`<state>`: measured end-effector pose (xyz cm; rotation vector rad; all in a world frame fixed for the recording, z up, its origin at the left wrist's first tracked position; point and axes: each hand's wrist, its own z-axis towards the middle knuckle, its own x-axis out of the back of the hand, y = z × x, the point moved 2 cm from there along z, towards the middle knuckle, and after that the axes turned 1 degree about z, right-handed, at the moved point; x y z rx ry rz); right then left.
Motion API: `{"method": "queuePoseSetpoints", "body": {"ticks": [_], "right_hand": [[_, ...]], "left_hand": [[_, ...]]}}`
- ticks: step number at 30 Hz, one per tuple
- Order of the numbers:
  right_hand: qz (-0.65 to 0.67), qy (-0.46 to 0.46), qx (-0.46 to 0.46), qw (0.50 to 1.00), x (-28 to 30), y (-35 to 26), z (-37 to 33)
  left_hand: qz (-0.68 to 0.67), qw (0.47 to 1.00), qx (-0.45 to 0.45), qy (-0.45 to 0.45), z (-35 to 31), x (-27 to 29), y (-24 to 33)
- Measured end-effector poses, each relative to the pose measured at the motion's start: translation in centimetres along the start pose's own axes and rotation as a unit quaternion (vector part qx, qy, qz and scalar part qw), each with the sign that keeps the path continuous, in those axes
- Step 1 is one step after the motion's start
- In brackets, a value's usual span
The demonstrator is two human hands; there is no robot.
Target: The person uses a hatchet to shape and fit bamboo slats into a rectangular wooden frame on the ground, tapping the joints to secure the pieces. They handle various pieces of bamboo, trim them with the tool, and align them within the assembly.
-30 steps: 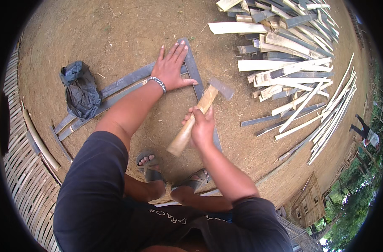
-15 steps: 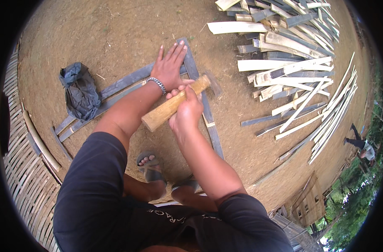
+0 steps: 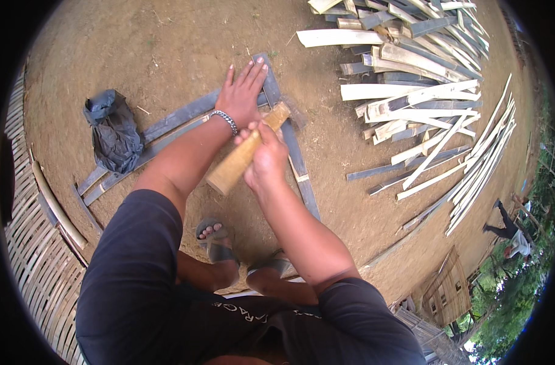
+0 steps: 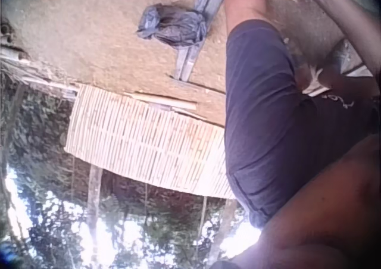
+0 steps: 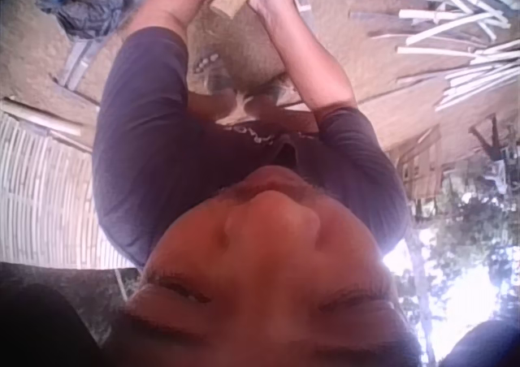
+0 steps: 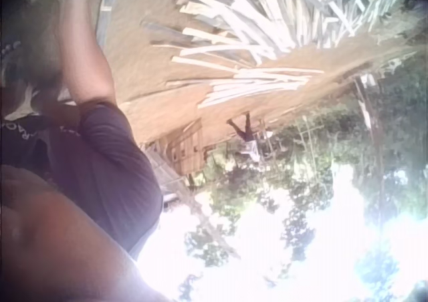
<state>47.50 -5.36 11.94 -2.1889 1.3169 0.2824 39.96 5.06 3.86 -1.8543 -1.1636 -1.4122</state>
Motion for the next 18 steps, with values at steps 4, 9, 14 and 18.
{"method": "queuePoseSetpoints", "body": {"ticks": [4, 9, 14, 18], "right_hand": [[-0.324, 0.002, 0.074, 0.943, 2.2, -2.5, -3.6], [-0.666, -0.073, 0.248, 0.700, 6.7, -6.7, -3.1], [-0.799, -0.065, 0.294, 0.521, 9.1, -9.7, 0.7], [-0.805, -0.100, 0.327, 0.484, 9.4, -10.0, 2.7]], "left_hand": [[-0.043, 0.999, 0.006, 0.006, -0.6, 1.1, 0.2], [-0.045, 0.999, 0.010, 0.010, -0.9, 1.2, -0.1], [-0.045, 0.999, 0.008, 0.015, -0.7, 1.4, 0.2], [-0.044, 0.999, 0.007, 0.029, -0.7, 0.9, 0.1]]}}
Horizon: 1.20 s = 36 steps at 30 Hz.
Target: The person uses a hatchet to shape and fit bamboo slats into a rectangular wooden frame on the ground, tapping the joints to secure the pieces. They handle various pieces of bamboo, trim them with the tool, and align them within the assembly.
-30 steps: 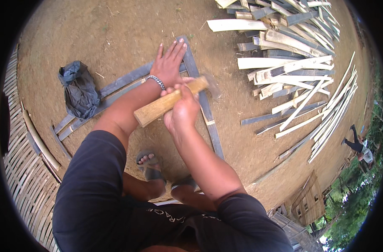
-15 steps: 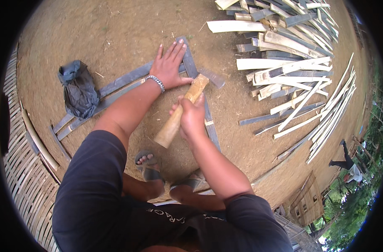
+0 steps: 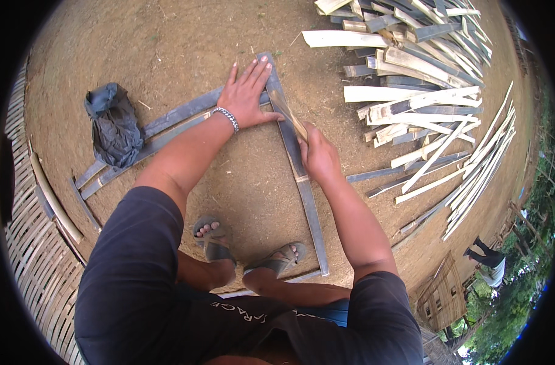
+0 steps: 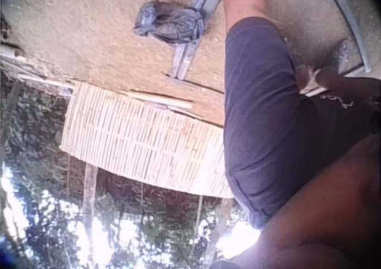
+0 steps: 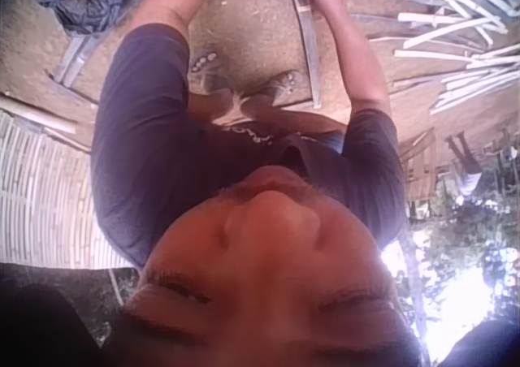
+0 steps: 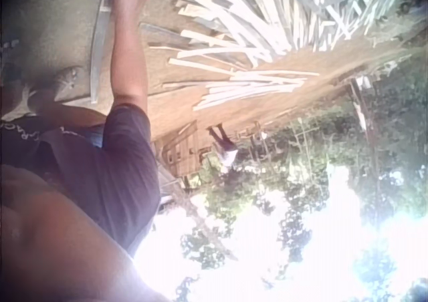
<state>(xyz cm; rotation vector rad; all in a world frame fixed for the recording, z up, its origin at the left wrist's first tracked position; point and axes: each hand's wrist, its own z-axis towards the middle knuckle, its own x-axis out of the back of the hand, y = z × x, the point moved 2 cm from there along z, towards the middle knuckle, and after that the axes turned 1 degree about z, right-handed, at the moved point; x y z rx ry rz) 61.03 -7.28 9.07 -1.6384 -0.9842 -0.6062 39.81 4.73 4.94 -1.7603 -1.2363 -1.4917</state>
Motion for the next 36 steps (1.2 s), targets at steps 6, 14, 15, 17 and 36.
{"method": "queuePoseSetpoints", "body": {"ticks": [6, 14, 15, 17, 36], "right_hand": [[0.034, 0.150, 0.180, 0.972, -0.5, 1.2, 0.0], [0.042, 0.052, 0.080, 0.994, -0.2, 1.4, 0.5], [0.063, 0.084, 0.103, 0.989, 0.2, 1.2, 0.1], [0.040, 0.041, 0.007, 0.998, -0.5, 0.7, 0.4], [-0.013, -0.164, -0.063, 0.984, 6.5, -2.8, 4.6]], "left_hand": [[0.011, 1.000, 0.000, -0.001, 0.1, 0.1, -0.1], [0.014, 1.000, -0.002, -0.003, -0.2, 0.0, -0.1], [0.019, 1.000, -0.003, -0.004, -0.2, 0.0, -0.1], [0.026, 1.000, 0.003, -0.008, -0.4, -0.1, -0.2], [0.025, 1.000, 0.002, -0.004, 0.1, 0.2, 0.2]]}}
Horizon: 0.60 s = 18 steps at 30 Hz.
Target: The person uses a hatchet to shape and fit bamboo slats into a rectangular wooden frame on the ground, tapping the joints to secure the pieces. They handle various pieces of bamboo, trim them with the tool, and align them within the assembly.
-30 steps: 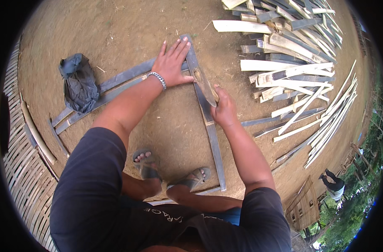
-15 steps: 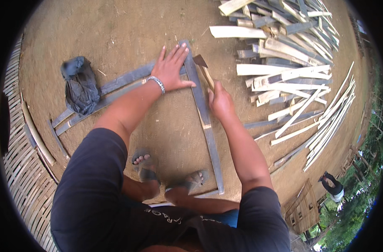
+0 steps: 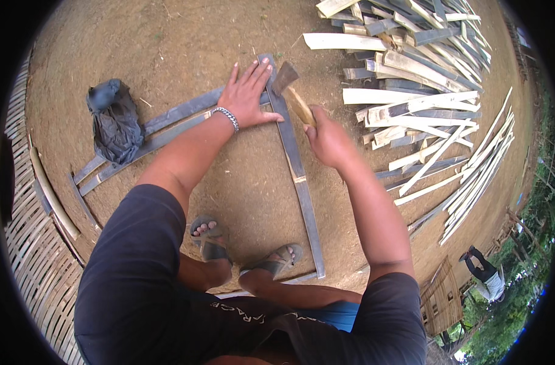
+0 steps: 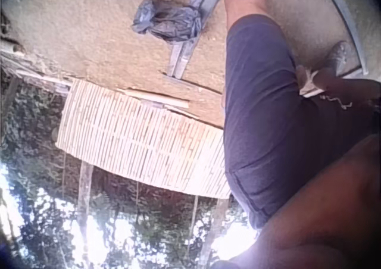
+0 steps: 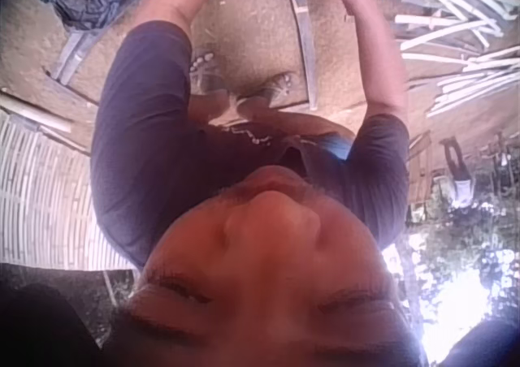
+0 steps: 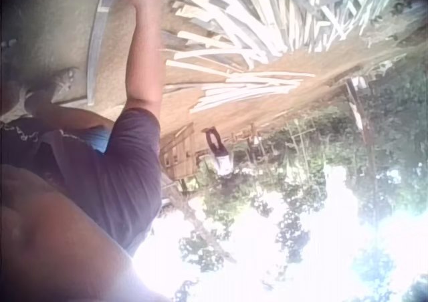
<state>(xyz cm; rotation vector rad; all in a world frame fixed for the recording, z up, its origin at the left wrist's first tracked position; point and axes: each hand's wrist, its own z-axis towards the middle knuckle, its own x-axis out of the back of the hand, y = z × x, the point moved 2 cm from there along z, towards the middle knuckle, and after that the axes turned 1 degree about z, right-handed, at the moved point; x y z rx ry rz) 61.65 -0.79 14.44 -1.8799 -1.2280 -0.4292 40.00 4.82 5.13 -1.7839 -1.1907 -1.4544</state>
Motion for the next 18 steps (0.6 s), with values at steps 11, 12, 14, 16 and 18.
{"method": "queuePoseSetpoints", "body": {"ticks": [11, 12, 14, 16, 18], "right_hand": [[-0.082, -0.022, -0.019, 0.996, 0.8, -0.1, -0.4], [-0.040, 0.019, -0.037, 0.998, 1.1, -0.5, -0.7], [0.045, 0.094, -0.063, 0.993, 3.0, -1.9, -0.8], [0.097, 0.146, -0.015, 0.984, 3.8, -3.1, -0.4], [0.107, 0.180, -0.012, 0.978, 2.5, -3.4, -1.0]], "left_hand": [[-0.012, 1.000, 0.000, 0.001, 0.2, 0.5, 0.0], [-0.015, 1.000, -0.001, -0.004, -0.2, 0.3, 0.0], [-0.006, 1.000, 0.005, -0.007, -0.3, 0.1, -0.2], [-0.003, 1.000, 0.006, -0.007, -0.3, 0.1, -0.7], [-0.013, 1.000, 0.004, -0.009, -0.6, -0.2, -0.3]]}}
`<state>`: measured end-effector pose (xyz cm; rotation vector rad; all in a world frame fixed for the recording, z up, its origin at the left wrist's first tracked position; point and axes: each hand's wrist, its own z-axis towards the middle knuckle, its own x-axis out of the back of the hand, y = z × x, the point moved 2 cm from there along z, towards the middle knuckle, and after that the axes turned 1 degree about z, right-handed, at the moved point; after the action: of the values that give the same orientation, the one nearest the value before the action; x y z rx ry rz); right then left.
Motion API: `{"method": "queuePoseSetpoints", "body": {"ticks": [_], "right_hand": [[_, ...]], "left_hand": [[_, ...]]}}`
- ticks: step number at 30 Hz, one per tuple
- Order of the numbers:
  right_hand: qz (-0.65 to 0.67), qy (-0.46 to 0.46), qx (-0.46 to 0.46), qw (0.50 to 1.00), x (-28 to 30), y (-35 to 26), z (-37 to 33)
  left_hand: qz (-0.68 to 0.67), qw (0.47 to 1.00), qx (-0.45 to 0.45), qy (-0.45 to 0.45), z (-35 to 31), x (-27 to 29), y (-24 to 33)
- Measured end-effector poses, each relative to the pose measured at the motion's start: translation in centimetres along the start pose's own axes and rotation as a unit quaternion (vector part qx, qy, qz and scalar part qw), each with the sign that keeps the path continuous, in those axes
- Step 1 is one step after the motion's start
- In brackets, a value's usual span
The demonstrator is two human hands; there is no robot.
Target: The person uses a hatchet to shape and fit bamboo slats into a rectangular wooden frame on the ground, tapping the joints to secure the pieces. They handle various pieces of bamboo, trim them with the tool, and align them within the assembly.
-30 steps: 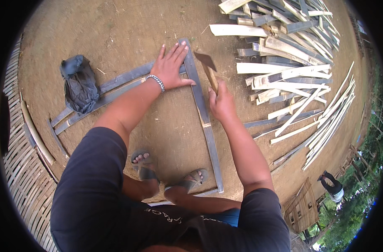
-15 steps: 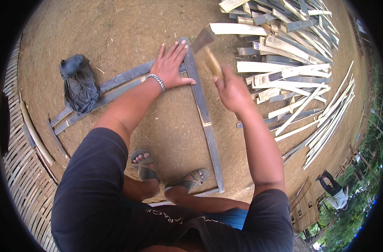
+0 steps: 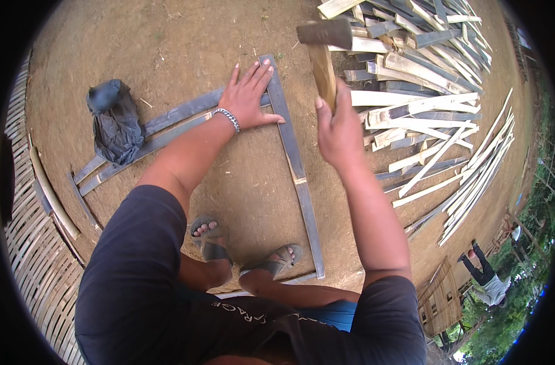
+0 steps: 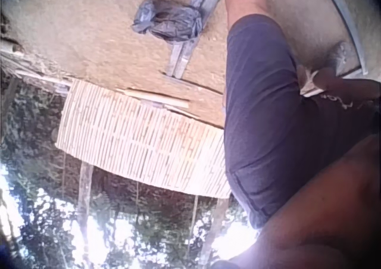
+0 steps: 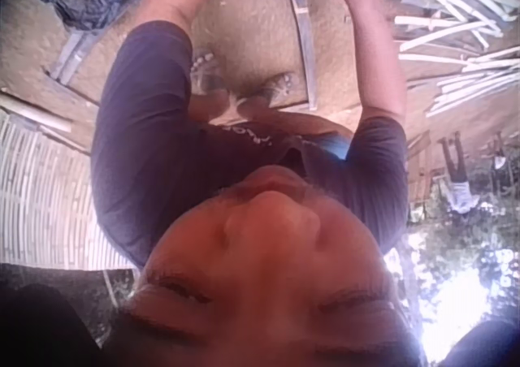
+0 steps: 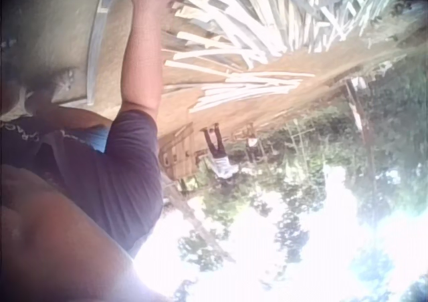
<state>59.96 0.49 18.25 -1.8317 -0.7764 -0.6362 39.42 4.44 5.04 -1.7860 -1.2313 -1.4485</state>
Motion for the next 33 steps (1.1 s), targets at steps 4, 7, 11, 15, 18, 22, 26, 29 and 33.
{"method": "queuePoseSetpoints", "body": {"ticks": [4, 7, 11, 15, 18, 22, 26, 29, 33], "right_hand": [[-0.081, -0.064, -0.015, 0.995, -4.8, 4.9, -2.0], [-0.063, -0.048, -0.021, 0.997, -4.5, 3.5, -1.8], [0.070, 0.104, 0.059, 0.990, -3.0, 2.2, -1.9], [-0.083, 0.109, 0.124, 0.983, -4.7, 4.1, -3.0], [-0.104, -0.071, -0.031, 0.992, -5.5, 4.7, -4.1], [0.024, 0.069, 0.037, 0.997, -2.1, 0.5, -2.5], [-0.050, 0.139, 0.131, 0.980, -4.1, 3.5, -3.2], [-0.132, -0.091, -0.027, 0.987, -3.9, 4.0, -3.4], [-0.034, 0.000, -0.029, 0.999, -0.8, 0.7, -2.7]], "left_hand": [[-0.005, 1.000, -0.009, 0.022, 0.6, 0.0, 0.5], [0.008, 1.000, -0.004, 0.019, 0.5, 0.1, -0.3], [0.017, 1.000, -0.004, 0.007, 0.2, 0.0, -0.1], [0.005, 1.000, -0.012, 0.015, 0.5, 0.1, 0.4], [-0.003, 1.000, -0.015, 0.004, 0.3, 0.3, 0.3], [0.010, 1.000, -0.006, 0.004, 0.4, 0.2, -0.3], [-0.005, 1.000, -0.016, 0.016, 0.6, 0.0, 0.7], [-0.009, 1.000, -0.013, 0.014, 0.6, 0.3, 0.3], [-0.002, 1.000, -0.008, 0.005, 0.0, 0.0, -0.1]]}}
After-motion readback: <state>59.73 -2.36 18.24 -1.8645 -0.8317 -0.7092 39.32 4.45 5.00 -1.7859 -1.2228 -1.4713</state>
